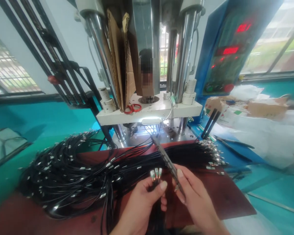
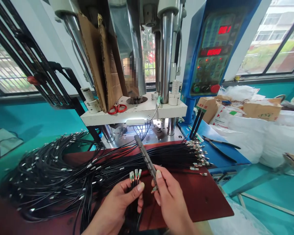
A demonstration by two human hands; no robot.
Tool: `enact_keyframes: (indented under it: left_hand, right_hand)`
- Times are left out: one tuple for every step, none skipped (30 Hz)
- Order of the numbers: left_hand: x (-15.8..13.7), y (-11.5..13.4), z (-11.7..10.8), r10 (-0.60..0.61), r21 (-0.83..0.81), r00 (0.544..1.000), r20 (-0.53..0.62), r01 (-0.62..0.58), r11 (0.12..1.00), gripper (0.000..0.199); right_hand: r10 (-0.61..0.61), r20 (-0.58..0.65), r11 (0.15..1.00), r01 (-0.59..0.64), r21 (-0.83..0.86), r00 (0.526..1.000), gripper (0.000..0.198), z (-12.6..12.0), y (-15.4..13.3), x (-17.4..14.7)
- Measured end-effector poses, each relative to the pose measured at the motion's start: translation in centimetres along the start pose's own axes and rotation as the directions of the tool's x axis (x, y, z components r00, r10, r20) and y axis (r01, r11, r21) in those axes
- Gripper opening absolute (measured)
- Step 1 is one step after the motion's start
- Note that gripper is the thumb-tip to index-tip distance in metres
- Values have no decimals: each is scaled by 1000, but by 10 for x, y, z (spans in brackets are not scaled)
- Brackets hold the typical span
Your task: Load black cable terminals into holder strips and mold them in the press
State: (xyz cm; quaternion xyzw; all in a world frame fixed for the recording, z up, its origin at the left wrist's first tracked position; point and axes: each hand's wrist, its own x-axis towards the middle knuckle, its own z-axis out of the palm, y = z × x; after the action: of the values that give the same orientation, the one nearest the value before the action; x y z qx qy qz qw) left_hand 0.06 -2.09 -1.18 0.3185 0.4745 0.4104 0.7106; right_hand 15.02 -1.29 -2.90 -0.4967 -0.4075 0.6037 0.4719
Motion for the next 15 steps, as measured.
enact_keyframes:
  left_hand:
    - [1,1,-2,-3,-42,1000,-11,3,999,31]
    - [2,2,-4,-2,-80,1000,-17,1,997,30]
    - [3,2,-4,4,-110,1000,-19,-6,994,28]
    - [4,3,-4,11,-134,1000,-21,-14,991,27]
    - [4,3,-3,18,-155,1000,-21,-21,988,26]
    - [4,3,-2,19,-169,1000,-22,-22,985,26]
    - [4,2,-1,11,-175,1000,-21,-14,985,27]
    - [4,2,1,-2,-173,1000,-19,-2,985,28]
    - [3,2,2,-17,-165,1000,-16,14,986,30]
    - [3,2,4,-29,-152,999,-16,26,988,31]
    - [2,2,5,-35,-134,999,-20,32,991,32]
    - [1,2,7,-40,-114,999,-27,37,993,32]
    - [0,2,7,-45,-95,999,-29,42,995,32]
    - [0,1,8,-53,-74,998,-23,51,996,32]
    - [-1,1,8,-62,-52,998,-10,61,997,30]
  right_hand:
    - [39,-24,999,-38,31,999,51,-3,0,-1]
    - [69,-52,997,-66,46,996,52,-6,-1,-2]
    - [92,-82,995,-87,52,992,53,-8,-1,-2]
    - [110,-106,993,-105,57,988,53,-10,-1,-3]
    - [116,-118,992,-110,60,986,54,-10,0,-4]
    - [109,-120,993,-102,63,987,54,-10,0,-4]
    - [97,-111,994,-90,66,989,54,-10,0,-4]
    - [87,-102,994,-81,68,991,53,-9,-1,-4]
    - [84,-95,995,-77,69,992,52,-9,-1,-4]
    - [84,-81,995,-79,67,993,51,-9,-2,-4]
    - [85,-62,995,-82,63,994,51,-9,-3,-4]
    - [89,-42,995,-86,59,995,50,-9,-4,-4]
    - [91,-25,994,-90,55,995,49,-10,-5,-4]
    - [94,-10,994,-93,53,996,49,-10,-6,-4]
    - [97,2,994,-97,51,995,49,-11,-6,-4]
